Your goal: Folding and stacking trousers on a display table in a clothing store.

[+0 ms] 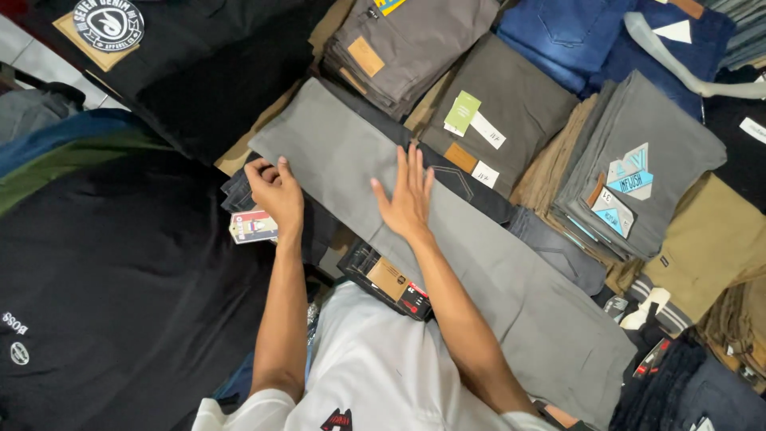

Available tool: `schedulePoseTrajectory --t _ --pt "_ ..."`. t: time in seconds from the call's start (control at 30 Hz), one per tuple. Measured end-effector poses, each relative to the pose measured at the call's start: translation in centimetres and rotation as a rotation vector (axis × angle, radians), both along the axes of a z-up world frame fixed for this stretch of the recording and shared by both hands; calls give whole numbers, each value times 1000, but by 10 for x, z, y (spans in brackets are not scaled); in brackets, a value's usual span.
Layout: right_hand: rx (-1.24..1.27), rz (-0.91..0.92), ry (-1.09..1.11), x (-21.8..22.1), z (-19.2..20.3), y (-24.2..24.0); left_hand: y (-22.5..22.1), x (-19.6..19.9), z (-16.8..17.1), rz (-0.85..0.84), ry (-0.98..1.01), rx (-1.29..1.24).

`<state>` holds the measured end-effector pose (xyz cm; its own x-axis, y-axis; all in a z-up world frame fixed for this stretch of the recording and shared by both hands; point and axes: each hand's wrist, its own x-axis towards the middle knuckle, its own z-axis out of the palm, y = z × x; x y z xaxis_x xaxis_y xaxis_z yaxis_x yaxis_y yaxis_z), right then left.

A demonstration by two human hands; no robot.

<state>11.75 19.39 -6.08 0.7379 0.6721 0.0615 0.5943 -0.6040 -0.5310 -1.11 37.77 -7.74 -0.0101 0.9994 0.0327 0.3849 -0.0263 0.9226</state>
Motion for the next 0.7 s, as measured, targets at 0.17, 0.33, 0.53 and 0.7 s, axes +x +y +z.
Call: schedulePoseTrajectory --t 0.17,0.33,0.53,0.7 --pt "-189 -6 54 -11 3 -46 1 6 -13 0 -81 -20" --pt "-274 -1 204 -35 18 -78 -26 13 1 -262 -295 -376" --pt "467 -202 802 -29 59 -99 -65 12 12 -402 -544 -652" --pt "1156 -163 1357 -14 98 -140 -139 7 162 -1270 -181 -6"
